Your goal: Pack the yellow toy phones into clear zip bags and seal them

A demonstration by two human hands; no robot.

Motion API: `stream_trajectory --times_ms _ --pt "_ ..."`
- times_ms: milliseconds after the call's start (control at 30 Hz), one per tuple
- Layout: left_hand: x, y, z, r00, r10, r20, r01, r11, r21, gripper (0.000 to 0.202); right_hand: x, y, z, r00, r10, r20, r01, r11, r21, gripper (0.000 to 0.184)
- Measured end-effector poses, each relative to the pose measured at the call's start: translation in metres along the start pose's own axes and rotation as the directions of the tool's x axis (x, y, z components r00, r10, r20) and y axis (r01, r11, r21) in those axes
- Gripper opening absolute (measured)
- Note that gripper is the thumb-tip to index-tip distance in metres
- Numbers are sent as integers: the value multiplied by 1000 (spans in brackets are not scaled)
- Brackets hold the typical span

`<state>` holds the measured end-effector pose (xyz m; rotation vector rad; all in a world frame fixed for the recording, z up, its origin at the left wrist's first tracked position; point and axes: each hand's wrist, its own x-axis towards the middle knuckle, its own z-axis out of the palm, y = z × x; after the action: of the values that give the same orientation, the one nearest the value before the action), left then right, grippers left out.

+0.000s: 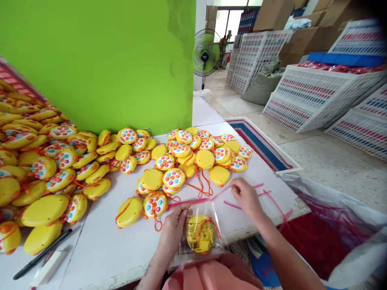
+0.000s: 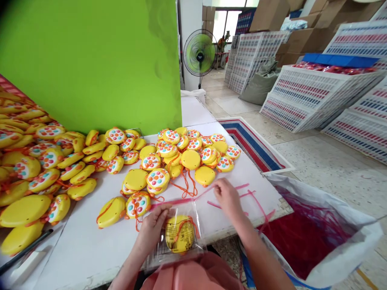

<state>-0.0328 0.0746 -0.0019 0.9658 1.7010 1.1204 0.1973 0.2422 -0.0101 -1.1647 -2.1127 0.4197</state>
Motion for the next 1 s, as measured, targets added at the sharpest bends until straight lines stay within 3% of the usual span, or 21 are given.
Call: stream_trajectory --times_ms 133,267,367,433,500,633,767,900,1000 --pt "5 -10 -3 995 -100 14 101 987 -122 40 -4 59 -26 994 97 -55 -101 991 -87 19" --pt "8 -10 -5 983 -167 72 179 960 -216 48 -1 79 -37 999 24 -37 -33 967 -253 26" --pt "11 -6 -7 970 -207 129 236 931 -278 47 7 67 -41 990 -67 -120 12 913 -408 39" --pt "14 -4 -8 968 -205 145 240 923 -299 43 10 48 -40 975 -97 -199 15 925 -379 36" --pt "17 -3 -8 970 -198 143 236 910 -340 42 11 25 -34 970 -129 -207 62 951 -304 29" --pt "21 -3 -7 972 -184 144 229 876 -425 42 1 -8 -9 986 -166 29 168 963 -212 19" --pt "21 -5 -9 979 -152 140 196 892 -406 39 -7 -5 3 954 -33 298 41 999 -19 19" --pt "19 -4 -11 975 -154 163 212 873 -440 38 0 -4 -13 947 102 306 -173 961 215 22" --pt "17 -4 -12 979 -108 173 180 861 -475 34 7 -23 -17 923 111 369 -231 926 298 25"
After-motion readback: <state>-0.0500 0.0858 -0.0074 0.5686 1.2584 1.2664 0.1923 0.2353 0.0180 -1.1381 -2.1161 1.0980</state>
